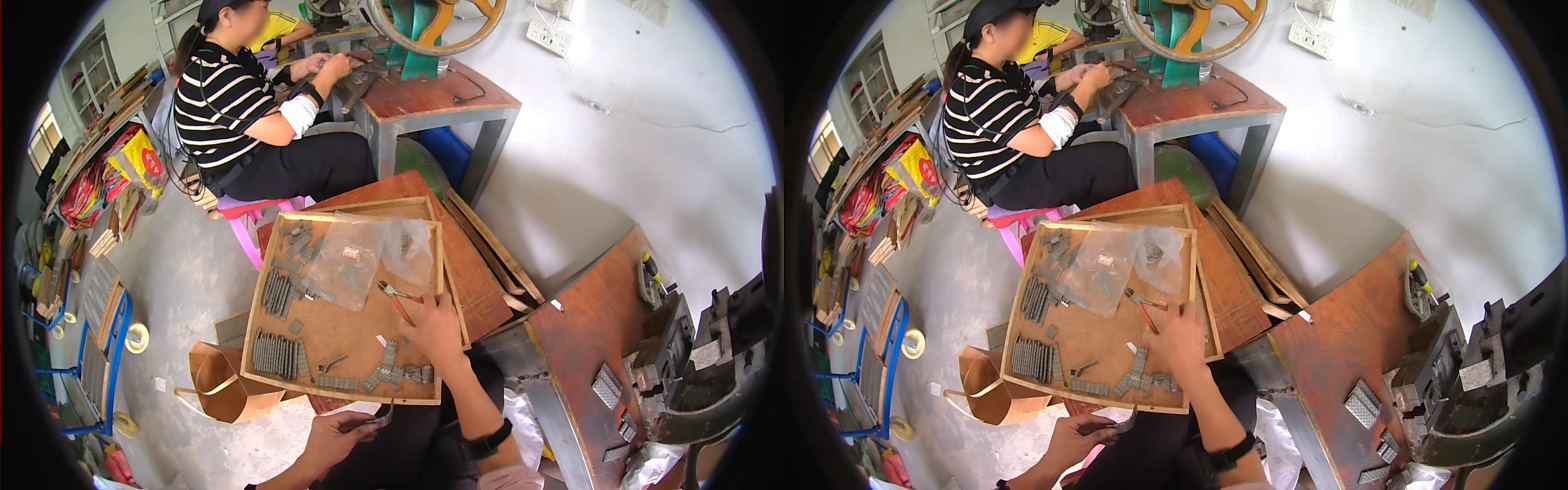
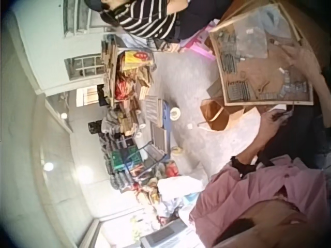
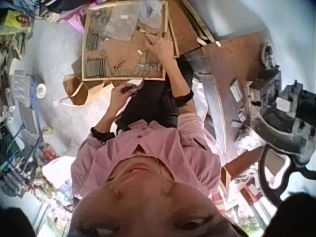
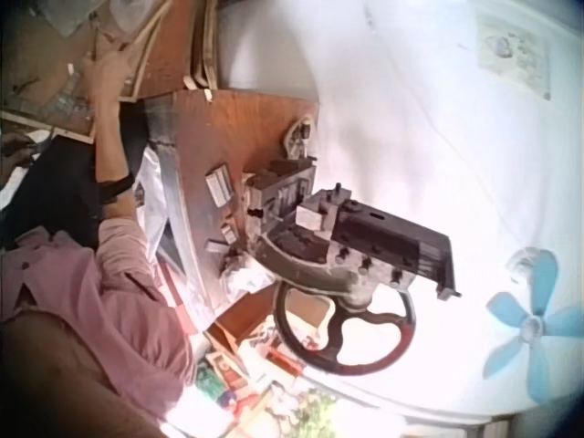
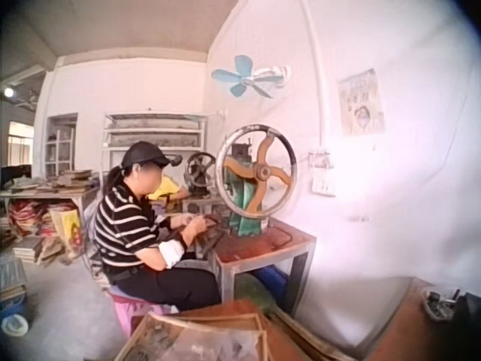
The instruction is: Operating a manual mechanical press to punch and process small industrial parts from metal or composite strips.
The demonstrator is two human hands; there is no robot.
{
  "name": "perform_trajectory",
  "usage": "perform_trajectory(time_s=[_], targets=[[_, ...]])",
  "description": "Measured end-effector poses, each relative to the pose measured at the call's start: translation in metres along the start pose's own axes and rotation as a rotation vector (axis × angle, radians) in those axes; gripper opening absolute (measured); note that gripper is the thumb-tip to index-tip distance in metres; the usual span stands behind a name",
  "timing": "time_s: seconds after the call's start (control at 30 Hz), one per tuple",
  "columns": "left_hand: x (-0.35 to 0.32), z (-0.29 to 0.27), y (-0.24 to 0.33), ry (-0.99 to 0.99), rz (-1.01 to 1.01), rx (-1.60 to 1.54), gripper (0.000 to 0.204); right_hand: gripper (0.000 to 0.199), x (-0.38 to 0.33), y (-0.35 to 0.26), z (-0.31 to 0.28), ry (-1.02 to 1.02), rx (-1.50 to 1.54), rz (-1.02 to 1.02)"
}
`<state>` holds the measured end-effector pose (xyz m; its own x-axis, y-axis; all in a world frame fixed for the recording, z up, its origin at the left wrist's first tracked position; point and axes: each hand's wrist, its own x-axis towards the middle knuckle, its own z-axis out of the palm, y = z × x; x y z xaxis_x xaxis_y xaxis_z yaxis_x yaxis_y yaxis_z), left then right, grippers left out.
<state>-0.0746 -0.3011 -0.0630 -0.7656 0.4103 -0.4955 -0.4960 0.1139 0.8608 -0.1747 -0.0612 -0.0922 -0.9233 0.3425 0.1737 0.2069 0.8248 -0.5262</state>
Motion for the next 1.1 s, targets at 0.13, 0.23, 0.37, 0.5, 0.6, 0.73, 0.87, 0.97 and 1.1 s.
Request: perform_trajectory(time_s=[0.13,0.23,0.37,0.5,0.6,0.73,0.87,0.97,1.1], targets=[[-0.002,0.015,0.000,-0.039,-0.009,-0.045,0.020,0.046,-0.080,0.015,-0.047,-0.124,0.680,0.141],[-0.003,0.032,0.008,-0.137,0.129,0.024,0.017,0.047,-0.156,0.018,-0.077,-0.119,1.207,0.278],[-0.001,0.072,0.030,-0.319,0.309,0.133,0.016,0.073,-0.243,0.024,-0.120,0.029,1.084,0.523],[0.005,0.135,0.045,-0.484,0.521,0.174,0.015,0.075,-0.290,0.035,-0.162,0.249,1.019,0.526],[0.010,0.194,0.044,-0.518,0.648,0.240,0.014,0.056,-0.312,0.034,-0.191,0.463,1.014,0.574],[0.015,0.268,0.040,-0.368,1.059,0.373,0.011,0.056,-0.316,0.034,-0.223,0.552,0.815,0.651],[0.016,0.292,0.030,-0.294,1.176,0.504,0.020,0.057,-0.303,0.035,-0.238,0.579,0.686,0.602],[0.019,0.290,0.023,-0.266,1.155,0.479,0.037,0.046,-0.291,0.033,-0.242,0.442,0.526,0.697],[0.024,0.287,0.019,-0.245,1.198,0.502,0.036,0.037,-0.278,0.031,-0.245,0.310,0.374,0.635]])
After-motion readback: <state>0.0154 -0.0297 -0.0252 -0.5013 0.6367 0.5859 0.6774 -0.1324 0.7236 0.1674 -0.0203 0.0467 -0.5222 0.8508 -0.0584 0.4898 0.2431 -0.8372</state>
